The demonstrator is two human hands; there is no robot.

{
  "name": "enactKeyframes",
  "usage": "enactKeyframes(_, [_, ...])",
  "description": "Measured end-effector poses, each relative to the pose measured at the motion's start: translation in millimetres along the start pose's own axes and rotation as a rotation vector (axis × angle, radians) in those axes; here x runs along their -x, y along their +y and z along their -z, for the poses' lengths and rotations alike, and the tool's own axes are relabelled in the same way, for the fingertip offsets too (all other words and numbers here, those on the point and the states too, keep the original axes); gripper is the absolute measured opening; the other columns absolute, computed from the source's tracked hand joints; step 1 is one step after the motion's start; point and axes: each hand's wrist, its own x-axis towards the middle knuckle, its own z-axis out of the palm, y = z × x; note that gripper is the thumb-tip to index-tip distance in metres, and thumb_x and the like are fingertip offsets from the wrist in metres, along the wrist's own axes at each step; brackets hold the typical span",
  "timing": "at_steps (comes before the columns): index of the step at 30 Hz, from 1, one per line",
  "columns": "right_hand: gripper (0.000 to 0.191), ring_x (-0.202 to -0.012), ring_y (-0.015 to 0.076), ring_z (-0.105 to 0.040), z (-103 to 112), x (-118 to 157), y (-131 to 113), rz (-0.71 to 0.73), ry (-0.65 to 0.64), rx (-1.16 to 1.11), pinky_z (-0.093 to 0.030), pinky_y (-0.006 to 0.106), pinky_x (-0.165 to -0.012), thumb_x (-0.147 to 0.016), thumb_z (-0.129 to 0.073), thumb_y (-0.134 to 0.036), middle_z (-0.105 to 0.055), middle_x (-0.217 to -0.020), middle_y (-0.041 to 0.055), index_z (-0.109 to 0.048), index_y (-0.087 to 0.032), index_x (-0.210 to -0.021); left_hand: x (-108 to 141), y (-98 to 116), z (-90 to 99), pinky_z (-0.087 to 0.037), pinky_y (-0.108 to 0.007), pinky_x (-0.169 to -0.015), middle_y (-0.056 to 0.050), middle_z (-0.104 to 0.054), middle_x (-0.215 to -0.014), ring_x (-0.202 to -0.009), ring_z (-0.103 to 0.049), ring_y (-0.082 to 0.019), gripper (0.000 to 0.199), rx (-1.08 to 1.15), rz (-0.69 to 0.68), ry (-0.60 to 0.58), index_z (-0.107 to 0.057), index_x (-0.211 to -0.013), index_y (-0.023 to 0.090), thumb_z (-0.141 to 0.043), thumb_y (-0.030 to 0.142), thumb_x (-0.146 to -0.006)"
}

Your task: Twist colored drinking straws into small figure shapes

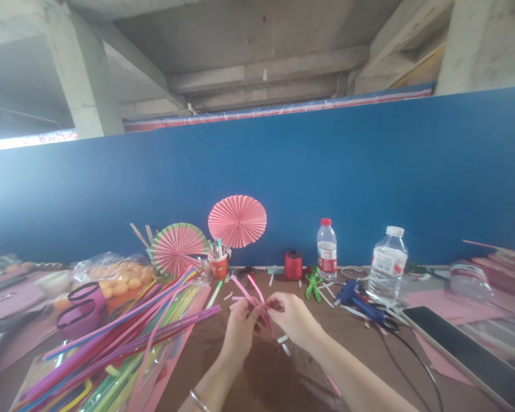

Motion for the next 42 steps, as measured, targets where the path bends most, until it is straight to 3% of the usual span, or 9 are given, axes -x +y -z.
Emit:
enactKeyframes(8, [0.027, -0.057, 0.0134, -0.058, 5.6, 2.0, -2.2, -0.007, -0.016, 0.09, -0.037, 0.02, -0.052, -0.071, -0.042, -0.017, -0.067, -0.065, 0.0001, -0.068, -0.022, -0.077, 2.1, 1.6, -3.0, -0.046, -0.024, -0.055, -0.003, -0.063, -0.074, -0.06, -0.06, -0.014, 0.021, 0.043, -0.024, -0.04, -0.054, -0.082, 0.015, -0.052, 0.035, -0.076])
enactKeyframes(12, [0.022, -0.063, 0.0139, -0.057, 5.8, 2.4, 1.0, 0.004, 0.03, 0.186, -0.035, 0.02, -0.054, -0.069, -0.049, -0.019, -0.067, -0.07, 0.0013, -0.068, -0.023, -0.077, 2.2, -2.0, -2.7, -0.047, -0.026, -0.058, -0.005, -0.063, -0.078, -0.064, -0.061, -0.015, 0.024, 0.038, -0.013, -0.04, -0.055, -0.084, 0.014, -0.05, 0.037, -0.078])
enactKeyframes(16, [0.011, -0.052, 0.0131, -0.051, 3.2, 0.6, 7.2, -0.04, 0.056, 0.174, -0.03, 0.021, -0.049, -0.064, -0.056, -0.022, -0.06, -0.054, 0.0015, -0.066, -0.018, -0.063, 2.4, 1.5, -2.0, -0.048, -0.028, -0.062, -0.006, -0.064, -0.082, -0.068, -0.061, -0.016, 0.024, 0.021, -0.017, -0.025, -0.056, -0.083, 0.015, -0.049, 0.037, -0.078])
enactKeyframes(22, [0.006, -0.048, 0.0096, -0.042, 3.9, -4.5, 12.4, -0.129, 0.091, -0.015, -0.026, 0.02, -0.046, -0.059, -0.063, -0.021, -0.047, -0.046, -0.0031, -0.063, -0.016, -0.056, 5.9, 12.9, -1.3, -0.047, -0.03, -0.067, -0.005, -0.065, -0.079, -0.072, -0.062, -0.019, 0.02, -0.053, -0.097, 0.0, -0.055, -0.078, 0.017, -0.049, 0.036, -0.078])
enactKeyframes(27, [0.019, -0.033, 0.005, -0.028, -2.2, -7.3, 17.5, -0.272, 0.05, -0.308, -0.018, 0.019, -0.035, -0.064, -0.06, -0.033, -0.037, -0.042, -0.0076, -0.06, -0.015, -0.068, 6.3, 19.7, 2.6, -0.046, -0.032, -0.073, -0.007, -0.067, -0.082, -0.081, -0.061, -0.022, 0.018, -0.157, -0.166, -0.025, -0.061, -0.075, 0.017, -0.052, 0.032, -0.076])
enactKeyframes(31, [0.02, -0.032, 0.0044, -0.026, -6.9, -8.1, 17.7, -0.334, 0.05, -0.527, -0.015, 0.018, -0.032, -0.069, -0.053, -0.036, -0.034, -0.044, -0.0088, -0.053, -0.016, -0.073, 4.2, 18.8, 5.4, -0.044, -0.034, -0.08, -0.008, -0.066, -0.091, -0.091, -0.058, -0.023, 0.017, -0.176, -0.211, -0.014, -0.063, -0.07, 0.017, -0.053, 0.03, -0.075])
enactKeyframes(37, [0.022, -0.037, 0.0041, -0.027, -9.5, -5.1, 14.7, -0.323, 0.034, -0.711, -0.018, 0.016, -0.034, -0.067, -0.053, -0.038, -0.03, -0.051, -0.0094, -0.049, -0.018, -0.076, 4.2, 13.9, 4.5, -0.047, -0.033, -0.073, -0.008, -0.065, -0.09, -0.084, -0.06, -0.022, 0.019, -0.066, -0.153, 0.033, -0.059, -0.076, 0.016, -0.053, 0.034, -0.076])
enactKeyframes(42, [0.025, -0.034, 0.0043, -0.026, -10.3, -4.7, 15.2, -0.27, 0.083, -0.652, -0.017, 0.017, -0.033, -0.072, -0.049, -0.041, -0.038, -0.05, -0.0076, -0.054, -0.018, -0.08, 5.2, 17.9, 4.9, -0.047, -0.03, -0.067, -0.007, -0.065, -0.082, -0.073, -0.061, -0.02, 0.023, -0.11, -0.165, 0.05, -0.06, -0.078, 0.016, -0.052, 0.037, -0.076])
